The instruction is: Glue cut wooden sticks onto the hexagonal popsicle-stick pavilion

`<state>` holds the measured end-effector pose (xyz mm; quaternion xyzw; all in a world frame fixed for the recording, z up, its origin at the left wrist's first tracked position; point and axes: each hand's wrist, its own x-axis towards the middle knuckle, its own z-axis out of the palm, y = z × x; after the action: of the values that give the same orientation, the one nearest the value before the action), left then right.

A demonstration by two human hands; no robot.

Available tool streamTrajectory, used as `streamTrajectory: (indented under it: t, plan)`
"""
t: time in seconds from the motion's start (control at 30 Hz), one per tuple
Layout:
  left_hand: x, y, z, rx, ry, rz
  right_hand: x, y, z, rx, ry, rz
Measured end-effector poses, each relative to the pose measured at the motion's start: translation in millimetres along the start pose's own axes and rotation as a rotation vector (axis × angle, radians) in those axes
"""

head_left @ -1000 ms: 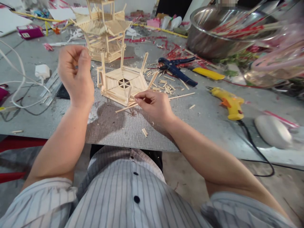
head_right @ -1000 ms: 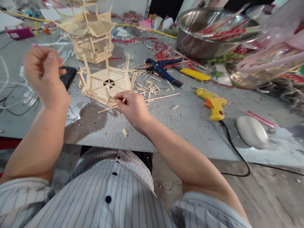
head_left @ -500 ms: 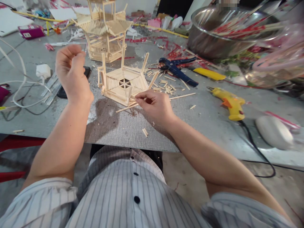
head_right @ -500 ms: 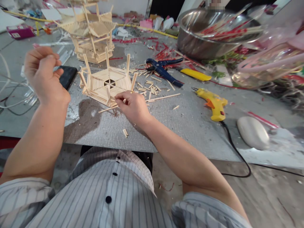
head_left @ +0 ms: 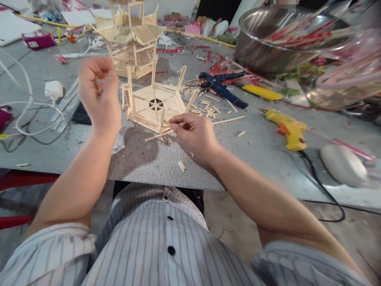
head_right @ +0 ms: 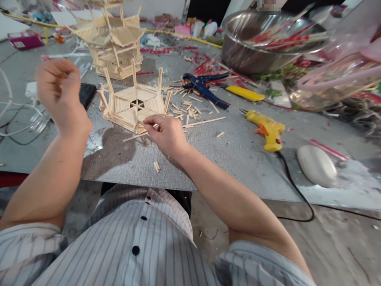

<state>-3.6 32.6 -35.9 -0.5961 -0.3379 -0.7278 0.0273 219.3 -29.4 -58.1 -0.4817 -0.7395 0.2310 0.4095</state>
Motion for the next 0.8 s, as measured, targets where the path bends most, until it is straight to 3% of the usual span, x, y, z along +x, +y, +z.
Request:
streamTrajectory:
  t: [0.07, 0.13, 0.2, 0.3, 0.4, 0.8]
  plan:
    - [-6, 17, 3.1, 0.055, -0.135, 0.094, 0, 0, 0, 0.005, -0.003, 0.005]
    - [-12, 30, 4.8, 0.109, -0.353, 0.14, 0, 0, 0, 0.005, -0.003, 0.001]
    - [-17, 36, 5.6, 0.149, -0.562, 0.109, 1, 0, 0, -0.007, -0.004, -0.011]
    - [-20, 39, 6.9, 0.142, -0.73, 0.01, 2, 0, -1, -0.035, -0.021, -0.038]
    - [-22, 38, 8.1, 0.134, -0.777, -0.026, 2, 0, -1, -0.04, -0.033, -0.057]
    - [-26, 40, 8.8, 0.229, -0.779, -0.004, 3, 5, 0, -0.026, -0.041, -0.107]
